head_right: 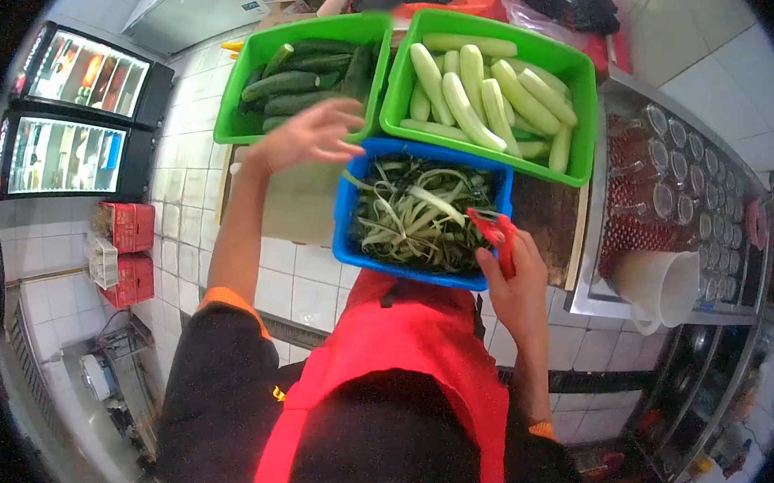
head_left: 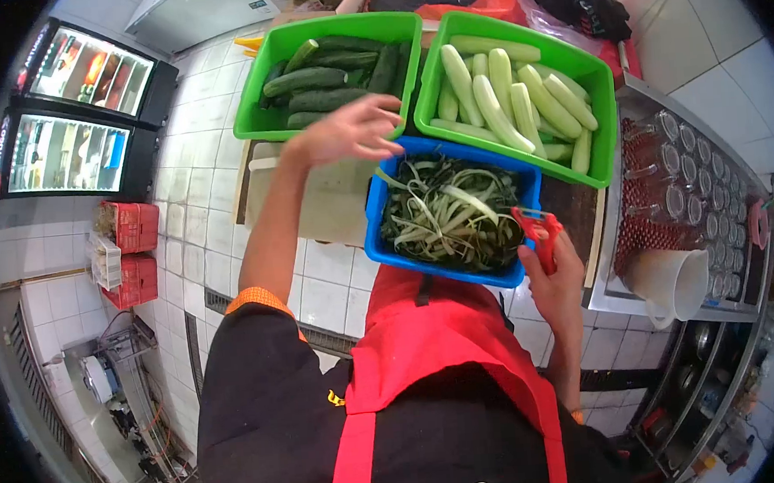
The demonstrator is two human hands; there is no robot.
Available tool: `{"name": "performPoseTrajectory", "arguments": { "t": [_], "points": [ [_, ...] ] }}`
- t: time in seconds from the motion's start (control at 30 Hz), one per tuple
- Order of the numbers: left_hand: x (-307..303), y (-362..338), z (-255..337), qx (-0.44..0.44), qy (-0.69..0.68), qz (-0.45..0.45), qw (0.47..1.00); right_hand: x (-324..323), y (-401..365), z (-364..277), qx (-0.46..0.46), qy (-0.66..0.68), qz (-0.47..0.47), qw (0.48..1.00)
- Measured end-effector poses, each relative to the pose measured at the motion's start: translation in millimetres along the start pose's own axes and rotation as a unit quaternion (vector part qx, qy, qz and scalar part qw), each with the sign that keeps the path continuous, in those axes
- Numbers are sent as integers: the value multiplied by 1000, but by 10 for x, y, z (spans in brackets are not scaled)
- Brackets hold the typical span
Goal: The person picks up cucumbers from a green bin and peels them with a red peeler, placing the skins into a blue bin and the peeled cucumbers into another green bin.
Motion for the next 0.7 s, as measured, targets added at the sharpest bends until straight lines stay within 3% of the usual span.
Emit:
{"name": "performPoseTrajectory", "arguments": {
  "t": [0.07,0.13,0.17,0.2,0.23,0.27,0.33,0.4,0.47,0.5,0.63,0.7],
  "points": [
    [388,-20,-43,-15,73,-136,988,-97,-67,127,-5,-11,12,1000],
    [177,85,-58,-56,67,-148,985,-192,-174,319,62,55,51,995],
    [-308,229,109,56,186,-3,981,-243,-232,343,115,83,74,987],
    [-758,267,310,167,297,142,929,-269,-247,292,116,84,77,987],
    [-1203,327,302,118,488,249,828,-309,-271,292,146,93,94,980],
    [-1622,326,281,65,648,342,677,-339,-297,312,174,103,112,973],
    [-2337,435,-124,-42,689,348,635,-370,-324,397,164,74,114,977],
    [-2823,567,-458,-65,674,312,666,-391,-387,482,164,42,127,977],
    [-2537,470,-299,-52,688,311,653,-378,-356,434,108,26,127,986],
    [-2521,479,-349,-45,692,302,654,-347,-359,420,144,42,107,983],
    [-2459,407,-131,132,615,398,667,-277,-287,336,128,85,120,981],
    [-2244,212,187,244,553,453,655,-231,-248,321,147,207,142,957]
  ]
}}
Point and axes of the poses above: each hand's wrist, its own y-axis towards the middle knuckle, its own x-axis out of the palm, z = x × y, the point moved 8 cm from there along y, towards the middle knuckle, and after that the axes turned 1 degree about -x, right-handed, at the moved point
